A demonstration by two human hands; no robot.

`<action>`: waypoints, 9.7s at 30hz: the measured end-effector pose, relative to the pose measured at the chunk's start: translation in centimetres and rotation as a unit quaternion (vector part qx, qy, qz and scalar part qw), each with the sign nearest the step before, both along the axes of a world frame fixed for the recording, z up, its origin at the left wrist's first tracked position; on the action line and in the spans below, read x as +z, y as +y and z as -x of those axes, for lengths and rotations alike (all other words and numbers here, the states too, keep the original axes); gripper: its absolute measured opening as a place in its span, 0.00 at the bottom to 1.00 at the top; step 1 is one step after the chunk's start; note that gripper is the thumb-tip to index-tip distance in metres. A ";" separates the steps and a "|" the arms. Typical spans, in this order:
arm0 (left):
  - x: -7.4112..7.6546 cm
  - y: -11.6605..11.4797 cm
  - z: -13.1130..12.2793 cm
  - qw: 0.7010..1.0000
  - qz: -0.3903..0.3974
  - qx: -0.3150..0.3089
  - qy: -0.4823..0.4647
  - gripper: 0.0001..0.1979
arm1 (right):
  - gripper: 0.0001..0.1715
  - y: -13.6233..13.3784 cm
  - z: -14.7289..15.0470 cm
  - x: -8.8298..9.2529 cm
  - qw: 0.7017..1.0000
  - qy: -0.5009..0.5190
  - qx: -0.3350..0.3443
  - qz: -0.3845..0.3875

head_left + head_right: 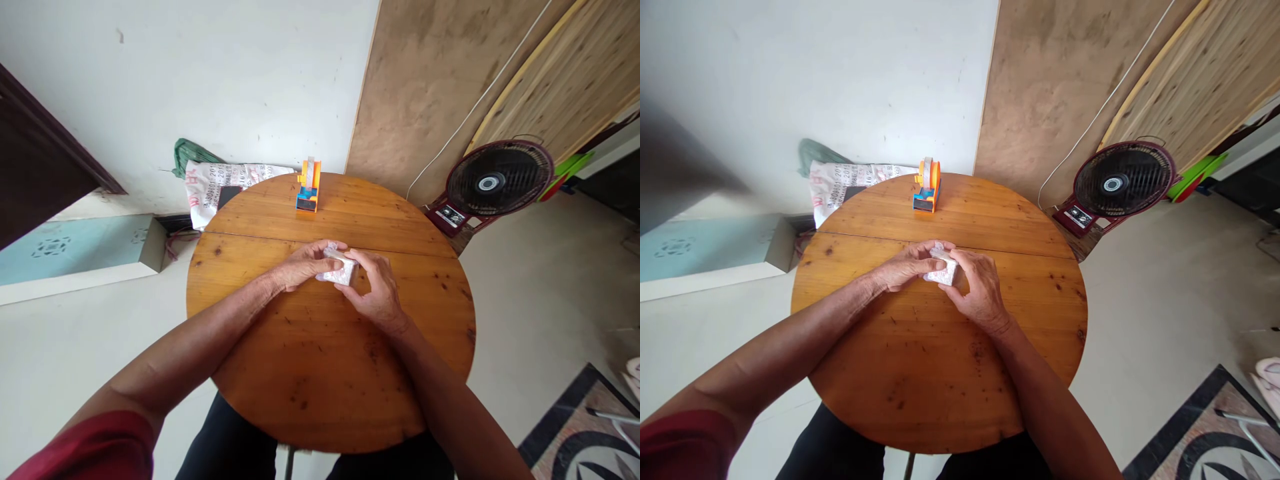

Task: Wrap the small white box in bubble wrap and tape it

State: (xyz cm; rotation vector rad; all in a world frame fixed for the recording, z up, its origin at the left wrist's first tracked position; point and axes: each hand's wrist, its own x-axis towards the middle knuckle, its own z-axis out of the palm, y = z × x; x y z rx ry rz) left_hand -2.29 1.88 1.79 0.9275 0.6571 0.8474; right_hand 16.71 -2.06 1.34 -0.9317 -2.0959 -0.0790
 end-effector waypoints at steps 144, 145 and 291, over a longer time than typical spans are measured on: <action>-2.0 1.7 0.9 0.978 -0.094 0.113 0.146 0.20 | 0.46 0.9 -2.9 2.0 0.914 0.015 -0.003 0.405; -2.0 1.7 0.8 0.980 -0.091 0.108 0.141 0.21 | 0.47 0.9 -2.7 1.8 0.914 0.010 -0.006 0.405; -0.7 -0.1 1.0 0.889 -0.291 -0.038 0.352 0.31 | 0.06 1.3 -0.6 -0.2 0.951 0.136 -0.002 0.278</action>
